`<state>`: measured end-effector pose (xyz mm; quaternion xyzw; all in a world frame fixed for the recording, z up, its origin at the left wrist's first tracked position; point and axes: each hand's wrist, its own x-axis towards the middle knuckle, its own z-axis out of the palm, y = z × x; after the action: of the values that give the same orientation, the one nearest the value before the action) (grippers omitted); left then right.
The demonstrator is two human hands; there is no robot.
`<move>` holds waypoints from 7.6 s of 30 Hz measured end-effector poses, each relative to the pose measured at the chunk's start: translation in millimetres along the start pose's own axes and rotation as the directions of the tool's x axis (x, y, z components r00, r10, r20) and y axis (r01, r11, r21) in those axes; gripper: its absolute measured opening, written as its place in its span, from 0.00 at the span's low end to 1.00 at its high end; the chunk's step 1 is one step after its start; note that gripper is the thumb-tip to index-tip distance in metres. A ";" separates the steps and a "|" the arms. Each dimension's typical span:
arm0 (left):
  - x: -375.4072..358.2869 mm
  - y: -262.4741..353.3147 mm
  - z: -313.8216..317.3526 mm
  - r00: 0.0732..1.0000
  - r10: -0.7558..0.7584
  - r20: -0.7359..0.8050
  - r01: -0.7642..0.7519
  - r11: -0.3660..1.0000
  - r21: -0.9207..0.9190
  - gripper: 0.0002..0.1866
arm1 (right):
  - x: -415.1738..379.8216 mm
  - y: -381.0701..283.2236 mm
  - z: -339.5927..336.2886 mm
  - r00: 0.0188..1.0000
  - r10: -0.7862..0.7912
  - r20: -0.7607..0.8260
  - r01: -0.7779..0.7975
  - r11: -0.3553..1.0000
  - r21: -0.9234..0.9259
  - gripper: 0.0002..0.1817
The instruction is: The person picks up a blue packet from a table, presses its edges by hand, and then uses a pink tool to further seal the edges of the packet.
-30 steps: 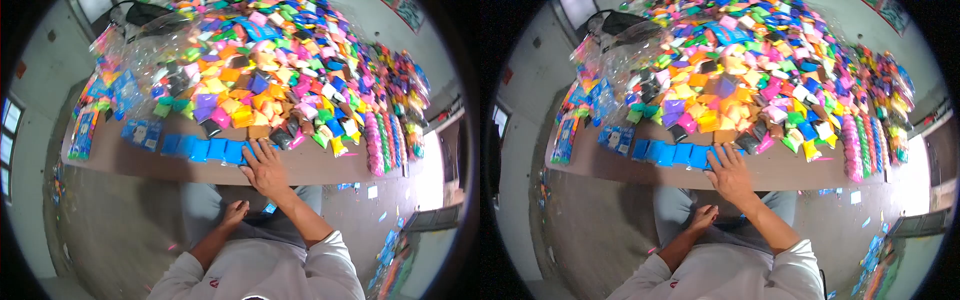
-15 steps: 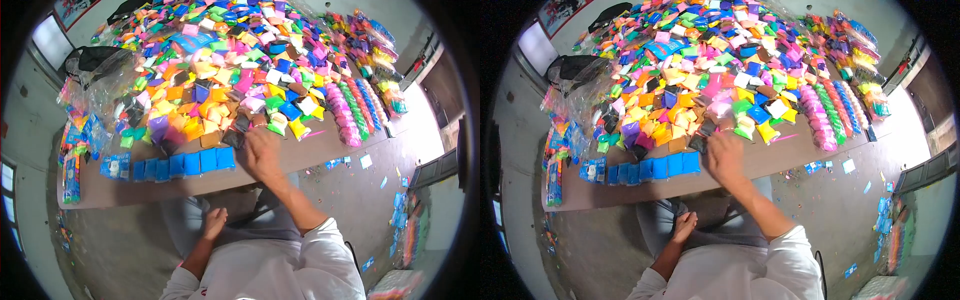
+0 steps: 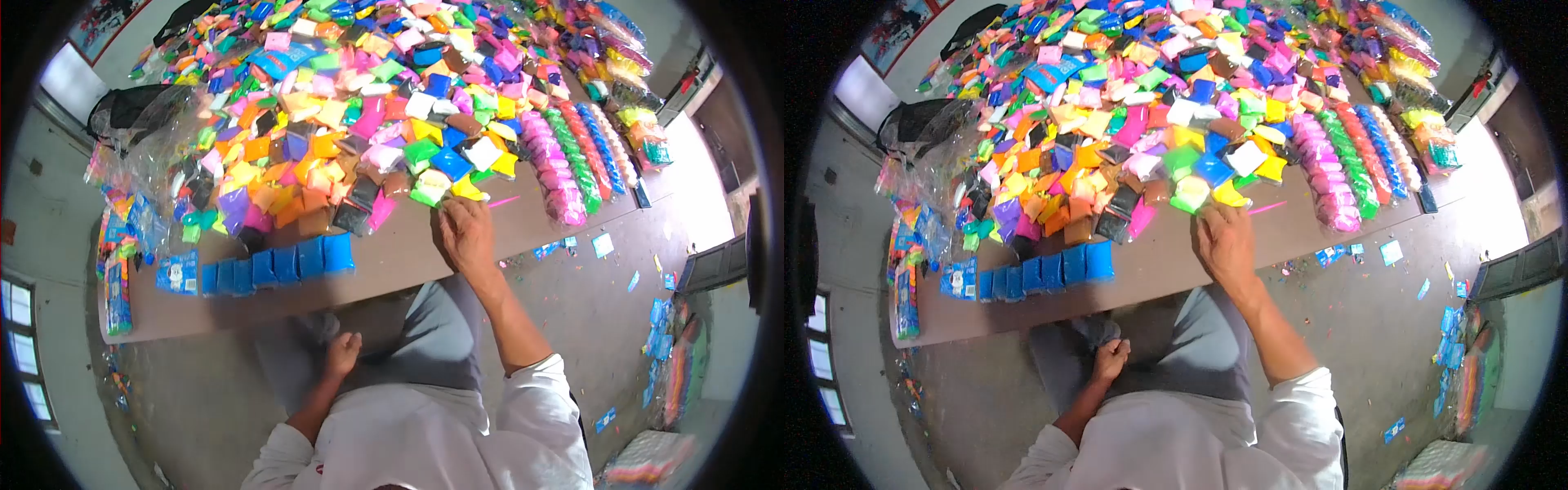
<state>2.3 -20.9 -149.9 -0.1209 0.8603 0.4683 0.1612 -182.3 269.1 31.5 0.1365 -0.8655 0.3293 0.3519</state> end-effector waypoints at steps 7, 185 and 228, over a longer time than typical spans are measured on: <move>-7.9 33.8 -1.5 0.995 0.002 -0.103 0.005 0.998 0.069 0.20 | -4.8 2.1 8.8 0.984 -0.007 0.178 -0.005 0.998 0.063 0.05; -81.5 159.8 -43.1 0.958 0.267 0.100 -0.148 0.766 -0.626 0.15 | -118.2 -140.1 -8.7 0.481 0.233 0.845 -0.845 -0.134 0.518 0.08; -82.9 133.0 -43.9 0.930 0.363 0.063 -0.342 0.914 -0.218 0.15 | -117.2 -121.0 -23.1 0.427 0.157 0.891 -0.889 0.253 0.381 0.10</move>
<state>23.6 17.6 6.9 0.0446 0.8061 0.5807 0.1045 -29.9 194.8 19.2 0.0631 -0.6278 0.7256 -0.2746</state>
